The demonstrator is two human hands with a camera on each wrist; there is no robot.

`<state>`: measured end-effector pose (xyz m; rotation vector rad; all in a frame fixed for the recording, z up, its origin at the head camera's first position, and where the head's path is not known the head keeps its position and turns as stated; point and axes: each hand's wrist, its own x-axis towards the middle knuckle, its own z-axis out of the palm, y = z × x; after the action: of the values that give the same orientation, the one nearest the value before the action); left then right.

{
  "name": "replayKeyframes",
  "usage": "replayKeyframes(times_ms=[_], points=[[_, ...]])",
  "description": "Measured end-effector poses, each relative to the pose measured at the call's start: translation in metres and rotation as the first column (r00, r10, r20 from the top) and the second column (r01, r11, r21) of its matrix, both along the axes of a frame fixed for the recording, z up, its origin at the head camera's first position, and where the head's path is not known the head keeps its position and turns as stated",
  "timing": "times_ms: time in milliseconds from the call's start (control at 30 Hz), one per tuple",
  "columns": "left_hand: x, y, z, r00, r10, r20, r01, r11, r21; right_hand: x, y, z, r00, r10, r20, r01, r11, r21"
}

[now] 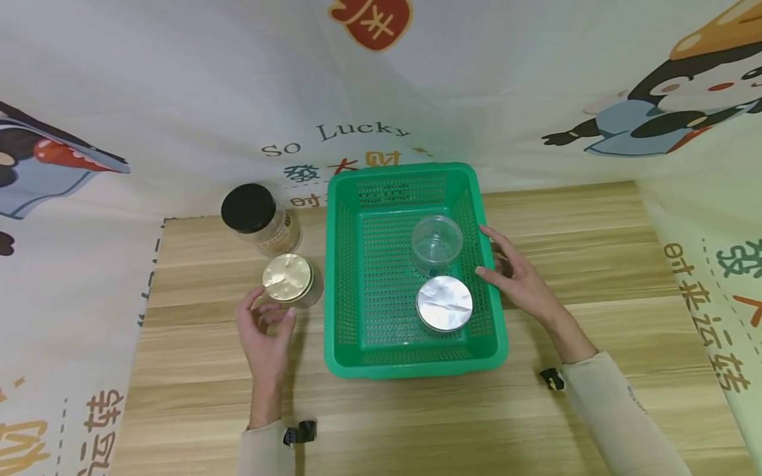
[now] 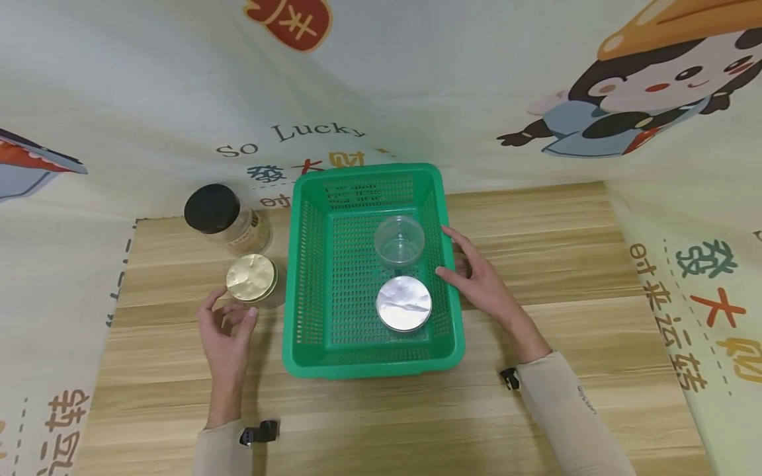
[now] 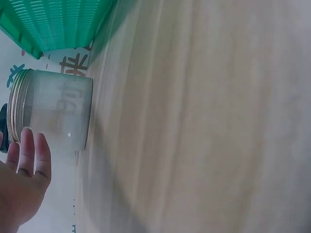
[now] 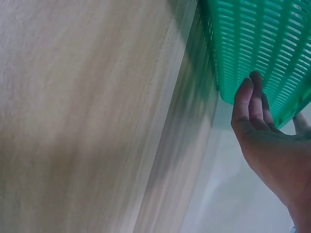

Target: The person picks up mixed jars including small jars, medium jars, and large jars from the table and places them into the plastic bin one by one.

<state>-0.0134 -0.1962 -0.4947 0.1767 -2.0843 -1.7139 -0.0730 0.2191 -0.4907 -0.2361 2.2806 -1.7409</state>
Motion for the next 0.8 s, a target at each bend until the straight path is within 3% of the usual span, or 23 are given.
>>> replayKeyframes(times_ms=[367, 533, 800], points=[[-0.01, 0.003, 0.012, 0.988, 0.078, 0.137, -0.065, 0.993, -0.097, 0.002, 0.0, -0.001, 1.0, -0.004, 0.005, 0.004, 1.0, 0.02], [-0.013, 0.005, 0.017, 0.984, 0.039, 0.172, -0.022, 0.995, -0.096, 0.006, 0.0, -0.002, 1.0, -0.007, 0.017, 0.006, 1.0, 0.014], [-0.018, 0.005, 0.014, 0.984, 0.003, 0.178, 0.01, 0.997, -0.072, 0.005, -0.002, -0.002, 0.999, -0.007, 0.035, 0.006, 1.0, 0.025]])
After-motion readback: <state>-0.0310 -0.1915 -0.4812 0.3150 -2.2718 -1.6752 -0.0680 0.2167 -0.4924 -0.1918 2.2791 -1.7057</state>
